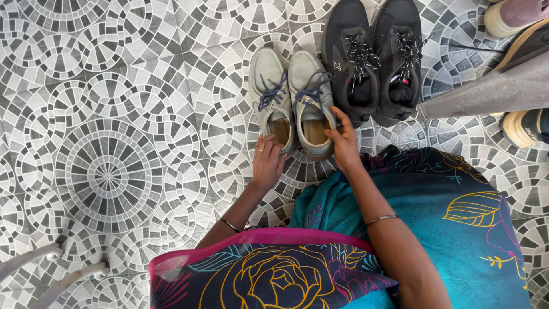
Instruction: The person removes several pairs of shoes from a green plastic shoe rack and places them on the floor. Then the person disassembles the shoe rack by removing the shelves and the vertical support poles, leaving the rack components on the floor.
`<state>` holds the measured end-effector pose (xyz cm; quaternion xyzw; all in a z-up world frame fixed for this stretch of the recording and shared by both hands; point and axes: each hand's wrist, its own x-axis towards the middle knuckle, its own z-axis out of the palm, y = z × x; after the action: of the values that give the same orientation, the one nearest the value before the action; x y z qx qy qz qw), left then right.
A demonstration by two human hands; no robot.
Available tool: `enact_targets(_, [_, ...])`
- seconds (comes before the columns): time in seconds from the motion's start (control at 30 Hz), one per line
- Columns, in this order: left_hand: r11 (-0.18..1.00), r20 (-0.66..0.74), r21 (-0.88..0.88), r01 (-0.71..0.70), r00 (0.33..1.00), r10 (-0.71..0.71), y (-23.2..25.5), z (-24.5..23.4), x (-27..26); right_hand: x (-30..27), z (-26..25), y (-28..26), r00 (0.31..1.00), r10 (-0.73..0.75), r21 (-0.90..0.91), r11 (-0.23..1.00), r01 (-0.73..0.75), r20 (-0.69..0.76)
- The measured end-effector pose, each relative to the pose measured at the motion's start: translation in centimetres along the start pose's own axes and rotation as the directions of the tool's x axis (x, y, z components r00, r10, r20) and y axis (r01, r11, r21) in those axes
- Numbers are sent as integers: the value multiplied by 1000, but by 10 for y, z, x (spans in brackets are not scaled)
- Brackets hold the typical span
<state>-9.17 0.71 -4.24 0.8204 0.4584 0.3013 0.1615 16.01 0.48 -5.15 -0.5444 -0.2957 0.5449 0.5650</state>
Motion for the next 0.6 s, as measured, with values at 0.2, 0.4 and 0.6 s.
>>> enact_targets(0.2, [999, 60, 50, -6, 998, 3, 48, 14, 15, -4, -16, 13, 962, 164, -78, 980, -185, -218])
enact_targets(0.4, [972, 76, 222, -78, 995, 62, 49, 32, 25, -13, -28, -12, 906, 229, 399, 914, -74, -357])
enact_targets(0.6, [971, 55, 113, -212, 977, 207, 24, 59, 44, 17, -32, -30, 972, 80, 511, 858, 44, -219])
